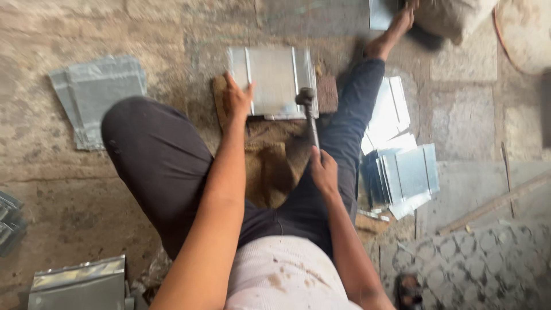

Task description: The person sits on the floor and uses a hammer to repeatedly strike a stack of rectangular metal sheets placed on a brick. They adjust the stack and continue hammering to flatten or shape the metal pieces.

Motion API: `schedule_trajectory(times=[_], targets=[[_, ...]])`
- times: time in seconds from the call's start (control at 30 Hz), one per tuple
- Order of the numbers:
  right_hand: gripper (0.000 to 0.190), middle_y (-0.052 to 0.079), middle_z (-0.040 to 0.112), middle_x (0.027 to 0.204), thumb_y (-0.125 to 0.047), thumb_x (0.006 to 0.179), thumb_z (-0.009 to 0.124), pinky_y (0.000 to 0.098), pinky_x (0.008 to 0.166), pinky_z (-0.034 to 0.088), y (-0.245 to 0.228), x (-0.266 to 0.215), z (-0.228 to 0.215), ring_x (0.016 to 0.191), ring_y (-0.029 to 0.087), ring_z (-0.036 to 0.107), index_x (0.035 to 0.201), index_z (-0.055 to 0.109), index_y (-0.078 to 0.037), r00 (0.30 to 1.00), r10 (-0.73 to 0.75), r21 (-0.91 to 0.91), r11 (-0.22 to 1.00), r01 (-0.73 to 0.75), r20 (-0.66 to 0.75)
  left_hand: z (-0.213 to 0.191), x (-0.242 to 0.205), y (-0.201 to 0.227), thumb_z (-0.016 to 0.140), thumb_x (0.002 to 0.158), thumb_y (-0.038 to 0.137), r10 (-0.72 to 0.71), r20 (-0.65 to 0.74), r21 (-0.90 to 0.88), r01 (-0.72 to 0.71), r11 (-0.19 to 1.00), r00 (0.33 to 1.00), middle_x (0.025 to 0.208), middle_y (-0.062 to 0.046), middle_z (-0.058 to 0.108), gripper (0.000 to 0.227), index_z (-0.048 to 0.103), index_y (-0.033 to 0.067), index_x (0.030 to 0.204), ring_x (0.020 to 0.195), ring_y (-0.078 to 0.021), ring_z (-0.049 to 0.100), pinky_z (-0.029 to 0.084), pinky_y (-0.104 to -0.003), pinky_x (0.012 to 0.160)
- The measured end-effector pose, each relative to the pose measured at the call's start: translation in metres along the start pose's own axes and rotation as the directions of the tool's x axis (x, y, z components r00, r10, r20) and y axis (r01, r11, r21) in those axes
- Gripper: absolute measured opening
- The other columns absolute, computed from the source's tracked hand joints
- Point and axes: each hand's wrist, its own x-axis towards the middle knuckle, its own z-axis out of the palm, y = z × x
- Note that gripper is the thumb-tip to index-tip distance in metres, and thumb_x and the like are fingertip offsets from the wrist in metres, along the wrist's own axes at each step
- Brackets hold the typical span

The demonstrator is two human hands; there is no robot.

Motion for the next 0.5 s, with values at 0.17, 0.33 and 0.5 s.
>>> schedule_trajectory(times=[0.17, 0.33, 0.5], targets=[[0.044, -0.003, 0.054, 0.068, -0.045, 0.112, 0.048, 0.032, 0.048, 0.041, -0.045, -0.016, -0.08, 0.055, 0.011, 0.05, 0.098, 0.06, -0.005, 0.997, -0.062, 0.253, 0.965, 0.073, -0.052, 0.001, -0.008, -0.008, 0.077, 0.09, 0.052, 0.017, -0.025, 0.103, -0.014, 0.995, 1.0, 0.132, -0.028, 0.063, 0.1, 0.023, 0.0023, 0.157, 0.108, -0.0407, 0.07, 0.059, -0.048, 0.085], [0.046, -0.007, 0.061, 0.073, -0.057, 0.107, 0.045, 0.0238, 0.047, 0.048, -0.092, -0.023, -0.177, 0.057, 0.002, 0.057, 0.105, 0.058, -0.013, 0.479, -0.651, 0.366, 0.314, 0.876, -0.589, -0.015, -0.013, 0.009, 0.076, 0.092, 0.052, -0.063, 0.038, 0.045, 0.061, 0.997, 0.997, 0.128, -0.029, 0.063, 0.099, 0.02, -0.0003, 0.155, 0.093, -0.0342, 0.073, 0.064, -0.039, 0.068], [0.044, 0.001, 0.064, 0.084, -0.057, 0.103, 0.046, 0.0317, 0.061, 0.053, -0.03, 0.009, -0.112, 0.07, 0.012, 0.062, 0.107, 0.059, -0.014, 0.48, -0.499, 0.388, 0.284, 0.877, -0.721, -0.031, -0.019, 0.029, 0.077, 0.089, 0.046, -0.135, 0.07, -0.029, 0.137, 0.99, 0.988, 0.119, -0.024, 0.069, 0.097, 0.022, 0.0017, 0.156, 0.084, -0.0281, 0.075, 0.063, -0.035, 0.06]])
